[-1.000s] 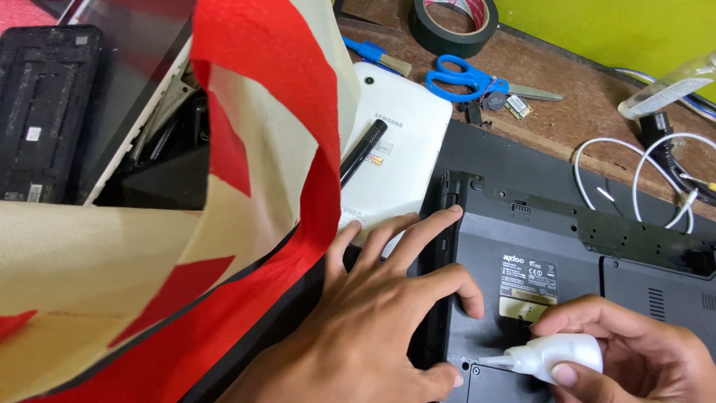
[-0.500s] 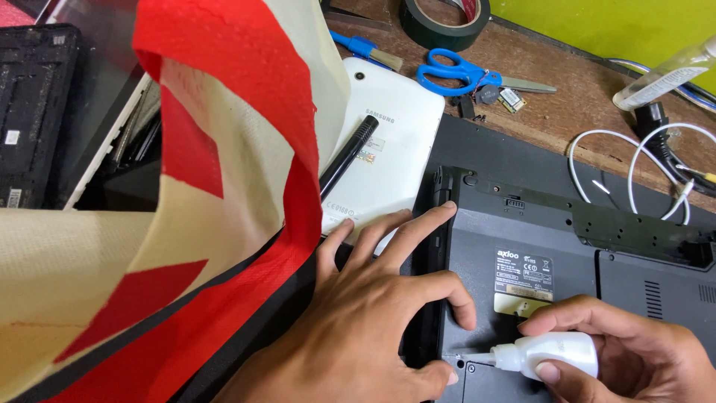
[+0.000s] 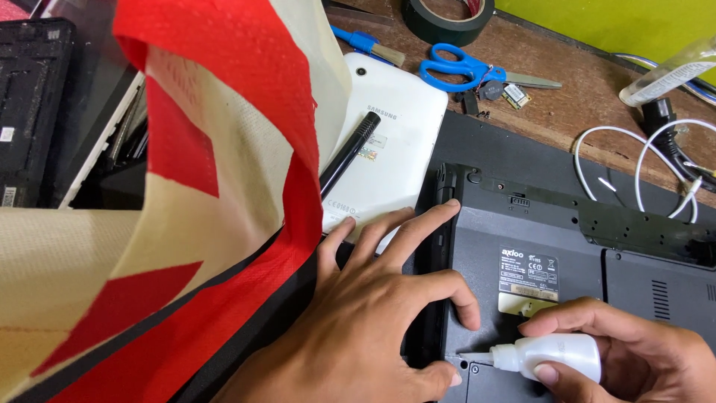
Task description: Repairing a laptop by unscrewing the bottom panel and applying adhesive or cleaner to the casing seams.
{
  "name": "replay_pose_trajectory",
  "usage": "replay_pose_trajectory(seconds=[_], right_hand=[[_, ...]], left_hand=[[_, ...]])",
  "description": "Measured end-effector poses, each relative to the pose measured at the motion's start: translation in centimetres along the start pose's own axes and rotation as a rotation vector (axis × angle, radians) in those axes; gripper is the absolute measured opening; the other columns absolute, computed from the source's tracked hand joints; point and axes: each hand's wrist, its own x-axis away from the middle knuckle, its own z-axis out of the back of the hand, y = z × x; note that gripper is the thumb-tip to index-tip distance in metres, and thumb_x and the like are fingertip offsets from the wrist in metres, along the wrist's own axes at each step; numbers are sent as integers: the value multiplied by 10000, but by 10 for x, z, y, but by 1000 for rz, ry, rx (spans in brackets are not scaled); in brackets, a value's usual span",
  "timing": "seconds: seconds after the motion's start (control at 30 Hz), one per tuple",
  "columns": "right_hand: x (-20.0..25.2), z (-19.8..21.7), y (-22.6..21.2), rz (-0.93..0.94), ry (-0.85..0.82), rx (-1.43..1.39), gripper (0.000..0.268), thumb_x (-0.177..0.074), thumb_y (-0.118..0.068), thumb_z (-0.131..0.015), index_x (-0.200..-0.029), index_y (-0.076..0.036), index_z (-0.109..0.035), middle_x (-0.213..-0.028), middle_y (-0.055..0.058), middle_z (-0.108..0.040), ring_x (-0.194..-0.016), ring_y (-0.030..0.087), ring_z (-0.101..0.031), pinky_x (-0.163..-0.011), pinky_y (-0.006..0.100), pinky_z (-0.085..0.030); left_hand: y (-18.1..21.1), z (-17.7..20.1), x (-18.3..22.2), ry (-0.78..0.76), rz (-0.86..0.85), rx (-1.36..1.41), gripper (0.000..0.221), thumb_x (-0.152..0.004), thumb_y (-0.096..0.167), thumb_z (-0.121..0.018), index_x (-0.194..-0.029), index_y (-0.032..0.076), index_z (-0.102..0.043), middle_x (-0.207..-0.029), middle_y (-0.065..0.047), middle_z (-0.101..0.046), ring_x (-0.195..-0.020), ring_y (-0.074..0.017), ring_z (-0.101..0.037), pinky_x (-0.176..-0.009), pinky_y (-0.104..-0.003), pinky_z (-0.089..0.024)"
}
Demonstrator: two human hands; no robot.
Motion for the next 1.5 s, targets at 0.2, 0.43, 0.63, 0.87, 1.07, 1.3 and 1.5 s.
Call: replay_pose_trajectory(seconds=[0.2, 0.43, 0.63, 0.87, 1.07, 1.3, 1.5], right_hand=[[2, -5, -3, -18, 16, 10, 354, -651, 411, -844, -970, 305, -955, -796, 414, -815, -634, 456, -613, -571, 513, -390], [-5, 4, 15, 100, -96, -3, 390, -618, 336, -883, -987, 237, -964, -756, 354, -836, -588, 392, -664, -539, 447, -431], [0, -3, 6, 40, -4, 52, 350, -637, 348, -878, -959, 252, -977, -774, 364, -850, -610, 408, -638, -554, 476, -417], [1, 0, 10, 129, -55, 57, 385, -610, 291, -898, -975, 204, -983, -778, 316, -878, -596, 362, -685, -535, 440, -466], [2, -2, 9, 129, -31, 77, 371, -607, 287, -902, -958, 200, -981, -771, 310, -879, -578, 361, -675, -515, 448, -456], [-1, 2, 15, 255, -88, 114, 355, -597, 185, -916, -942, 135, -981, -775, 249, -910, -546, 296, -690, -467, 411, -474], [0, 1, 6, 135, -42, 131, 393, -588, 262, -914, -957, 160, -1003, -822, 289, -937, -605, 362, -742, -508, 477, -511]], left_hand=[[-2, -2, 2, 32, -5, -16, 355, -548, 293, -840, -888, 315, -738, -1675, -63, -297, -1486, -327, -245, -1069, -688, 27], [-4, -2, 1, 16, -4, -18, 349, -560, 305, -838, -895, 321, -740, -1679, -58, -285, -1488, -335, -234, -1064, -700, 34], [-3, -1, 2, 16, 0, -17, 346, -557, 293, -843, -887, 320, -742, -1680, -53, -286, -1490, -328, -237, -1065, -693, 31], [-3, -1, 3, 23, -7, -26, 358, -549, 302, -842, -892, 323, -741, -1676, -59, -290, -1487, -319, -245, -1068, -691, 19], [-4, -3, 3, 44, -13, -38, 363, -537, 308, -839, -884, 329, -735, -1670, -61, -303, -1484, -319, -252, -1075, -674, 6], [-4, -2, 3, 37, -11, -38, 365, -534, 305, -839, -884, 330, -737, -1672, -53, -296, -1479, -314, -258, -1071, -687, 9], [-1, 0, 3, 20, -8, -15, 349, -553, 291, -846, -883, 313, -737, -1678, -62, -291, -1487, -329, -244, -1067, -699, 29]])
